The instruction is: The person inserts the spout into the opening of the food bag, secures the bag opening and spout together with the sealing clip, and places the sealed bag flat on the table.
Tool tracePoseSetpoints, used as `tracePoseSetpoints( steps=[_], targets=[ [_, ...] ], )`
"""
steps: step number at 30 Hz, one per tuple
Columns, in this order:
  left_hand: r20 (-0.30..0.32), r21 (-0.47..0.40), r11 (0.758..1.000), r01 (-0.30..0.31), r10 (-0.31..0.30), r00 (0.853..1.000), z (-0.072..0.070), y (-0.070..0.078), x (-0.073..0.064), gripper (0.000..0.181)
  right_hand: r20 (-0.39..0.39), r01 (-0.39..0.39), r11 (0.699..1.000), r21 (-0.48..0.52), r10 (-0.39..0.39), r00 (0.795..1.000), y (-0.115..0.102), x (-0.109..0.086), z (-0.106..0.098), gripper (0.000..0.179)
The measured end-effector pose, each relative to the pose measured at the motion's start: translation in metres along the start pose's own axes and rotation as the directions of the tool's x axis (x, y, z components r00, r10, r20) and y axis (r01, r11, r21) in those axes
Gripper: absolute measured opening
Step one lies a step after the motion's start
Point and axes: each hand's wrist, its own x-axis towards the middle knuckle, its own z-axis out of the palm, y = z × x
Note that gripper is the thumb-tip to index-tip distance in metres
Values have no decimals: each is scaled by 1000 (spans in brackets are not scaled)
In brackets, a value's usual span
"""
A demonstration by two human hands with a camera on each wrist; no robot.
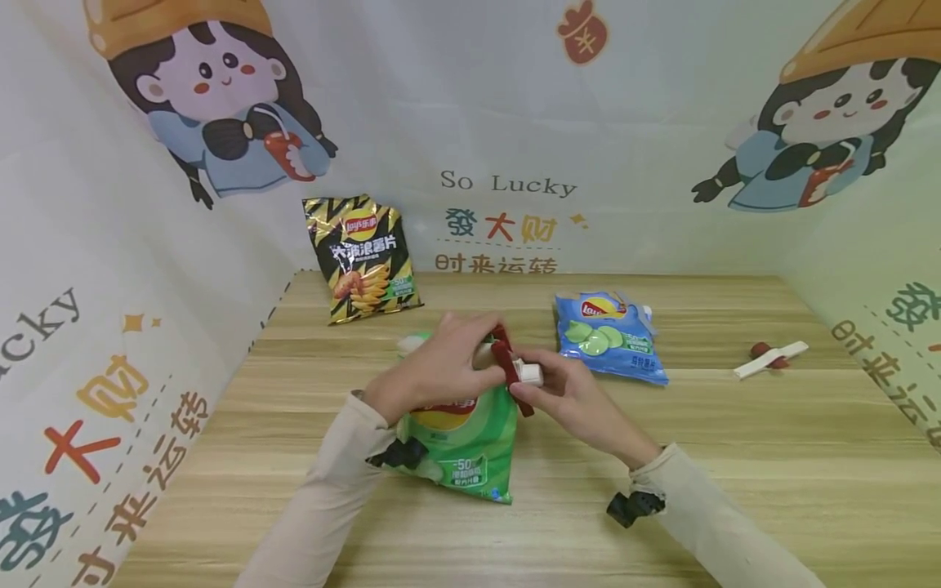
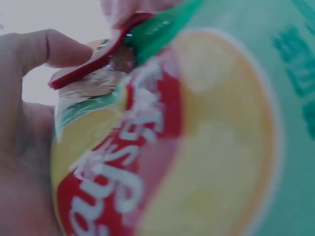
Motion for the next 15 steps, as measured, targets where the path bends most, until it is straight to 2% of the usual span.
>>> tracePoseSetpoints(
  steps=[5, 9, 12, 15],
  targets=[
    [22, -103, 994, -28, 30, 999, -9, -2, -4, 22, -30, -7, 998, 67, 10, 1000, 0, -1, 3, 49],
    [10, -130, 991, -41, 43, 999, -13, -2, -6, 21, -106, -9, 985, 172, 28, 994, 2, -1, 6, 38],
    [0, -127, 991, -33, 33, 999, -14, -1, -6, 20, -190, 54, 978, 200, -15, 982, 5, -1, 7, 27],
    [-2, -118, 993, -15, 15, 1000, -13, -1, -5, 20, -254, 123, 979, 164, -79, 964, 5, -1, 8, 24]
  ],
)
